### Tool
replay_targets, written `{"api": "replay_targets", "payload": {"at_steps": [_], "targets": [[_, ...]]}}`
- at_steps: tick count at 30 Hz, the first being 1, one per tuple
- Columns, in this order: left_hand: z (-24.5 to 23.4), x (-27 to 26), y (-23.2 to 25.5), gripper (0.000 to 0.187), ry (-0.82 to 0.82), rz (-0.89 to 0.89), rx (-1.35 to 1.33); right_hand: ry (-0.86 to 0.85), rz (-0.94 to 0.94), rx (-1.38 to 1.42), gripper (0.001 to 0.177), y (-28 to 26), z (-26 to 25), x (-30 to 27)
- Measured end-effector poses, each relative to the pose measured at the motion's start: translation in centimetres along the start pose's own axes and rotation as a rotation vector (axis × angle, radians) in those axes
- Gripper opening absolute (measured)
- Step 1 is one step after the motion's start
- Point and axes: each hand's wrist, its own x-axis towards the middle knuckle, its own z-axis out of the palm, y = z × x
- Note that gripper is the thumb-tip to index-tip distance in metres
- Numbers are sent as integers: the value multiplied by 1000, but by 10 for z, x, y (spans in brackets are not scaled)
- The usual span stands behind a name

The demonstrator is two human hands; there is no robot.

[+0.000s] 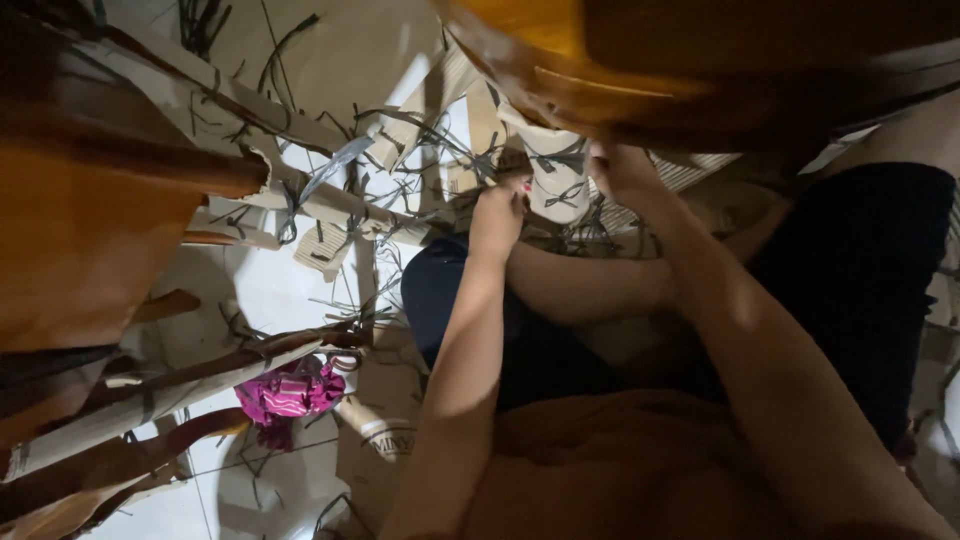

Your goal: Wrapping furniture legs with cardboard and string for protection during transport.

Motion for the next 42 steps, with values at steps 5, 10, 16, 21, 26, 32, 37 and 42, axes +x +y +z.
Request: {"api": "replay_targets", "payload": {"at_steps": [5, 10, 16, 21, 26, 32, 37, 42], "targets": [[-35, -28, 32, 36, -94, -126, 116, 31, 117, 188, 24, -15, -7, -21], [-1, -50, 9, 43, -208, -181, 373, 98, 233, 296, 26, -1, 9, -53], [35, -85, 14, 25, 43, 144, 433, 301, 138, -121, 13, 7, 43, -93], [77, -67, -23, 18, 113, 617, 182, 197, 111, -67, 15, -58, -2, -102], [71, -61, -2, 11, 104, 479, -52, -80, 275, -136, 35, -62, -5, -118], [65, -55, 10, 28, -38, 182, -91, -153, 317, -110, 29, -79, -9, -127], [60, -58, 17, 40, -106, 140, -130, -62, 306, -91, 21, -70, 5, -126], [52, -62, 24, 16, 12, 154, -133, 2, 302, 77, 12, -108, -45, -111]]}}
